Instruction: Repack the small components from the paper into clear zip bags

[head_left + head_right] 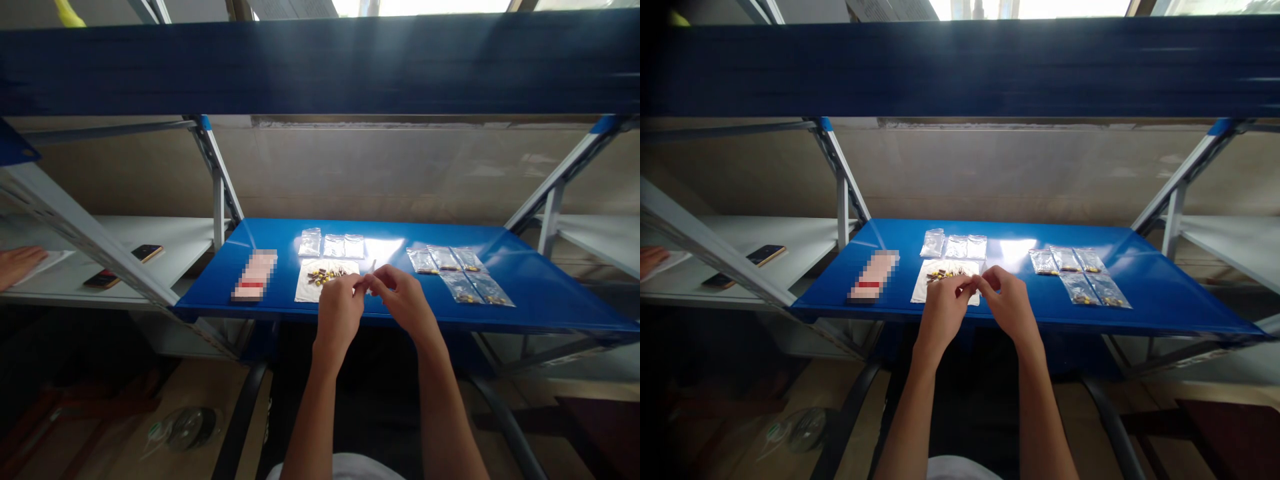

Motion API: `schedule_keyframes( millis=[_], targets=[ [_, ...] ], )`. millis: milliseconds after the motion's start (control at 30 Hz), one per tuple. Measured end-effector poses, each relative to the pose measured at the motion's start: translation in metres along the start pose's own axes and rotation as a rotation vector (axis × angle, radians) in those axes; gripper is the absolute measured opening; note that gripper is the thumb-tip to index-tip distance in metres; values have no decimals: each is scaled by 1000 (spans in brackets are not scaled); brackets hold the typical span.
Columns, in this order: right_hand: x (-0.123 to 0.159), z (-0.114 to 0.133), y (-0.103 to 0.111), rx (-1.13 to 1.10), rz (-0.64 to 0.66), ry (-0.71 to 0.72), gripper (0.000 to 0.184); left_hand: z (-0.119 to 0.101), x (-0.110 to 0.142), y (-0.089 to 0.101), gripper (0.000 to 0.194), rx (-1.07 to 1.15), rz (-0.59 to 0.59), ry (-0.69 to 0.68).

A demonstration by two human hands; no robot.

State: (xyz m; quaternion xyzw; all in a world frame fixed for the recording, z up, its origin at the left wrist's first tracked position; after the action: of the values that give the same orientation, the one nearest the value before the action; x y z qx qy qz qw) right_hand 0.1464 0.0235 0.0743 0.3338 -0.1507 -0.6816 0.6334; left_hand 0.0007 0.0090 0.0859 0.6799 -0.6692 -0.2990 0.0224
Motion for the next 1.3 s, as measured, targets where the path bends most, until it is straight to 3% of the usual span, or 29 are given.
schedule_keyframes(
  millis=[233,500,667,733,833,933,1100,1200,1300],
  targets=[
    [0,-4,-4,-94,35,8,29,6,-2,-1,17,121,-13,56],
    [-1,-4,-3,-170,64,26,26,8,-1,-1,16,55,-33,98],
    [0,-8,1,-175,113,56,22,20,-2,-1,21,243,136,141],
    [2,-2,3,-94,105,126,18,28,-3,1,21,340,218,170],
    [5,14,3,34,46,250,17,38,-4,10,24,452,245,218],
    [7,26,-1,83,-1,306,20,40,-4,23,25,507,171,227],
    [7,27,-7,78,-4,236,21,33,-3,38,17,319,-99,187],
    [6,25,-10,95,-17,169,20,20,-3,33,8,236,-125,47],
    [6,23,-13,114,-18,141,19,7,-1,25,19,142,-79,-64]
  ],
)
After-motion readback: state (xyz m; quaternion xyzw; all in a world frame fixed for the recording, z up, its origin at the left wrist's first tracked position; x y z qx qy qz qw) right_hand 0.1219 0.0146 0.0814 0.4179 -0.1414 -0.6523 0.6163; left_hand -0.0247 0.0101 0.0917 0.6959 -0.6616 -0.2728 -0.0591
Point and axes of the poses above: each hand's wrist, its own x-axis away from the middle knuckle, its own y-axis out of the back of the hand, z = x × y, the point moved 4 cm from there along -x, towards the middle knuckle, and after that the axes turned 9 degrees about x, right-handed, at the moved point
